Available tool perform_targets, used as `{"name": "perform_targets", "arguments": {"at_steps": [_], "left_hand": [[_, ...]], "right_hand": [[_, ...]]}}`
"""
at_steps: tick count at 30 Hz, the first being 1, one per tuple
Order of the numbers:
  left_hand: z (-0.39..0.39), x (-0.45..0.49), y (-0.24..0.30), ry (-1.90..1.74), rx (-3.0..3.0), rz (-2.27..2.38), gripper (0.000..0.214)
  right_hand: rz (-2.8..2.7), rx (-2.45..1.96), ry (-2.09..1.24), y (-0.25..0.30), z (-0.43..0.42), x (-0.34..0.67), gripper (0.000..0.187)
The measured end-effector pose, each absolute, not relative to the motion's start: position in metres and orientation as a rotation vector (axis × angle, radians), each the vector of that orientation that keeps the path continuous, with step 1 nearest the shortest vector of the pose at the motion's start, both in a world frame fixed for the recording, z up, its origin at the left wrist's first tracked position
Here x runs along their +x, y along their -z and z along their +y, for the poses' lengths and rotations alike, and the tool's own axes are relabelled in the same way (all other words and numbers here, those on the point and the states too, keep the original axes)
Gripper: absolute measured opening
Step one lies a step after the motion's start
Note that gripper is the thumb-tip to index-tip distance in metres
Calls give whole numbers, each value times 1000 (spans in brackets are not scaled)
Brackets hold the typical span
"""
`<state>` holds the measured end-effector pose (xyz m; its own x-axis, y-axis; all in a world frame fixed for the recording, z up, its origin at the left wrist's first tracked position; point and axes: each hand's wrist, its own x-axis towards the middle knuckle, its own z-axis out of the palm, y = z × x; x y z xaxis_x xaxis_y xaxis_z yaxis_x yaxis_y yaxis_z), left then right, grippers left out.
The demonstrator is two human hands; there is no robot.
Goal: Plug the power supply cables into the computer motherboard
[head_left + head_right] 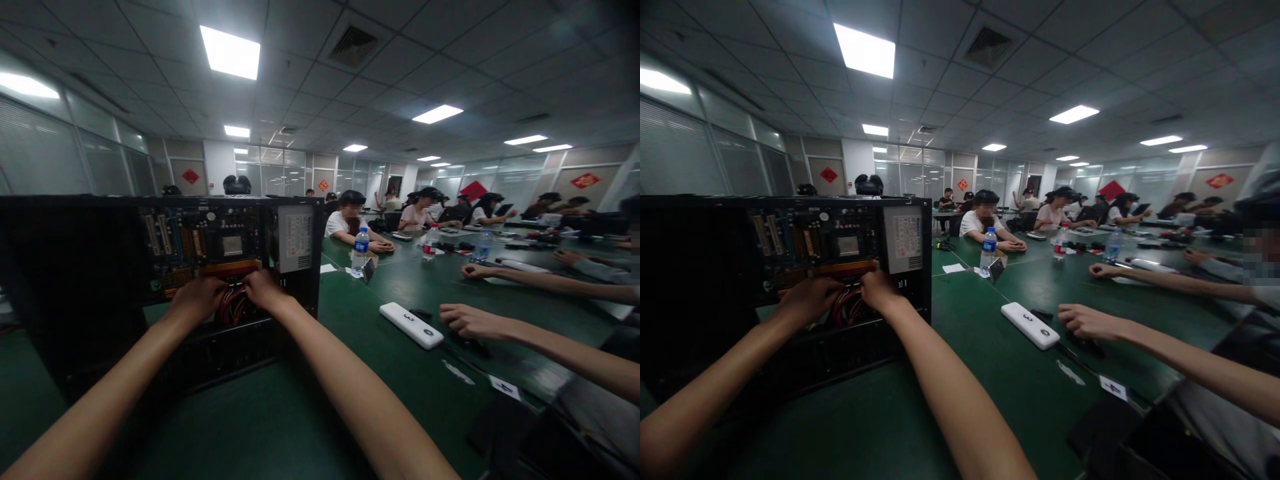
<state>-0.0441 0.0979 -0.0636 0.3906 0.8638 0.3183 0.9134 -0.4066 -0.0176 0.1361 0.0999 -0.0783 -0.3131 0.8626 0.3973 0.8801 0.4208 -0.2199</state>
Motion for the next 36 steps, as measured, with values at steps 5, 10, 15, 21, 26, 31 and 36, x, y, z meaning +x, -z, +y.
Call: {"name": "perform_targets", "arguments": {"at_steps": [5,10,15,21,26,31,36], "left_hand": [[98,-45,66,425,-2433,-1637,42],[97,-44,65,469,-2430,-1637,38],[95,-43,62,436,-2436,-1655,39],[94,-43,61,399,-2447,-1626,41],[94,-42,61,404,-2439,-1635,41],[93,-41,60,398,-2426,-1655,40],[93,-39,59,379,-2418,-1667,43]], "right_hand": [[-2200,-1493,86,79,98,136,33],[-2207,-1516,85,76,96,136,33],[-2209,-1551,112,71,90,135,32],[-2205,-1564,96,71,89,135,33],[-2195,-1563,101,73,91,134,32],[-2195,-1569,91,72,92,133,32],[-2182,-1564,59,73,92,134,32]]}}
